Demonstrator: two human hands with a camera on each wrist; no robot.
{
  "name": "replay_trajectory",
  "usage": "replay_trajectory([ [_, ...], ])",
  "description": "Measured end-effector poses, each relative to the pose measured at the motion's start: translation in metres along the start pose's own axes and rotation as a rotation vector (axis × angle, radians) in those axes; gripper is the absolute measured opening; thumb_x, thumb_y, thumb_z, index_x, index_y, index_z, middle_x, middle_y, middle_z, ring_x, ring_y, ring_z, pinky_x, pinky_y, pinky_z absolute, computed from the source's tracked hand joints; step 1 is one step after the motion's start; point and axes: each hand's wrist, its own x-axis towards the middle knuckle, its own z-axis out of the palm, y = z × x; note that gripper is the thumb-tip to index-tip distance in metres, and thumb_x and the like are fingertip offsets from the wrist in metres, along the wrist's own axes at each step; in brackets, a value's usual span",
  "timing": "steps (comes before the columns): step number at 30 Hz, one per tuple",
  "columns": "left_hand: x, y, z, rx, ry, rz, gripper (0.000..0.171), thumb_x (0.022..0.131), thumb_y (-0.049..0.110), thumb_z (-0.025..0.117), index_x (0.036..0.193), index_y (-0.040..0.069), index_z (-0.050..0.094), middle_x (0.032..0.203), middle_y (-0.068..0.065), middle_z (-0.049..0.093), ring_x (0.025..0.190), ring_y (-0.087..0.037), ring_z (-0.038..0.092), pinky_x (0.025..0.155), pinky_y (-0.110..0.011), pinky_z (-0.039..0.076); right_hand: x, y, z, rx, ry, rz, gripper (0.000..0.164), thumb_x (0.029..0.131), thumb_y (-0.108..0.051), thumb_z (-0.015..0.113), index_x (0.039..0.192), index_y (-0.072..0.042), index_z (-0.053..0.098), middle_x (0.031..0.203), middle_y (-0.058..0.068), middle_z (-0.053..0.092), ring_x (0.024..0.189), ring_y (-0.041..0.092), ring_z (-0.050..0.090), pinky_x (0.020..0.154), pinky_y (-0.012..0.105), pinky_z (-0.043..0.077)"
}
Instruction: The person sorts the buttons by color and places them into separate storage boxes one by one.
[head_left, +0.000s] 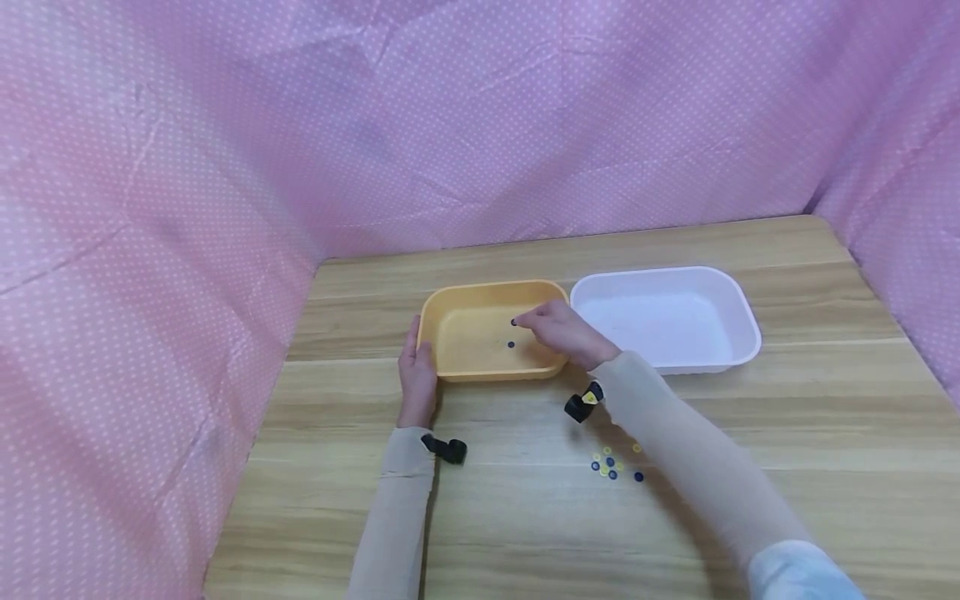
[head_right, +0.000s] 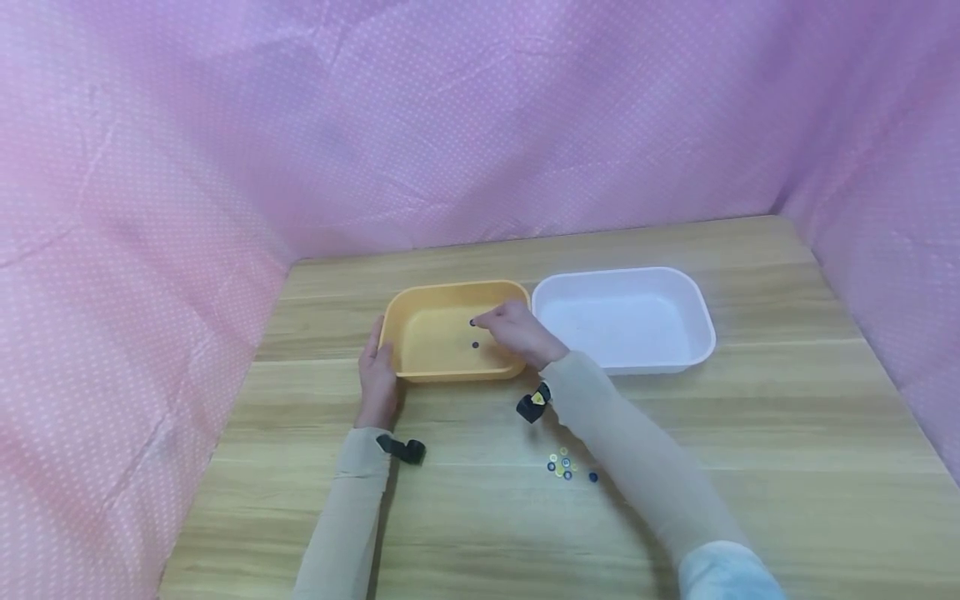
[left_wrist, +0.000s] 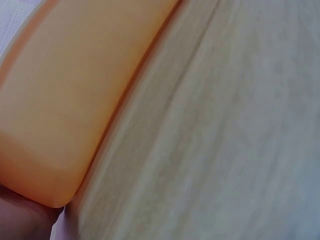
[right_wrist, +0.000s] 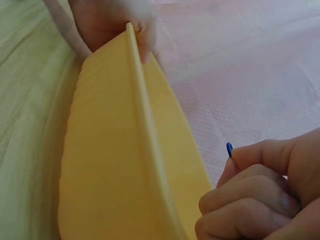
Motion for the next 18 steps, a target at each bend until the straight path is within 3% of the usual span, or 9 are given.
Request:
replay_trajectory([
  [5,0.000,0.001,0.000,-0.005,0.002,-0.003,0.049,0.103,0.006,0.035,0.152,0.013,0.034,0.154,0.000,0.035,0.136,-0.010,0.038,0.107,-0.021,0.033,0.012,-0.002,0.004,-0.081,0.007,-0.010,0.041,0.097,-0.033,0.055,0.096,0.005,0.069,0.057,-0.003,0.033,0.051,0.013,0.031,0.047,0.027,0.028],
  [8,0.000,0.001,0.001,-0.012,0.010,0.001,0.050,0.103,0.005,0.035,0.152,0.013,0.034,0.154,-0.001,0.035,0.136,-0.011,0.038,0.107,-0.021,0.034,0.019,-0.005,0.007,-0.126,0.021,-0.020,0.040,0.097,-0.032,0.054,0.100,0.004,0.070,0.059,-0.003,0.034,0.052,0.013,0.032,0.049,0.026,0.030],
  [13,0.001,0.000,0.000,-0.024,0.002,-0.004,0.050,0.103,0.004,0.035,0.152,0.013,0.034,0.155,-0.001,0.034,0.136,-0.014,0.038,0.108,-0.024,0.034,0.030,-0.006,0.012,-0.122,0.037,-0.002,0.039,0.096,-0.026,0.057,0.067,-0.001,0.056,0.053,-0.005,0.031,0.046,0.010,0.029,0.043,0.024,0.025],
  [18,0.001,0.000,0.000,-0.036,-0.009,-0.006,0.050,0.103,0.004,0.035,0.152,0.014,0.033,0.155,-0.003,0.032,0.137,-0.017,0.037,0.110,-0.027,0.033,0.037,-0.002,0.018,-0.113,0.045,-0.007,0.044,0.094,-0.020,0.057,0.053,-0.013,0.043,0.050,-0.006,0.033,0.043,0.009,0.031,0.040,0.023,0.024],
])
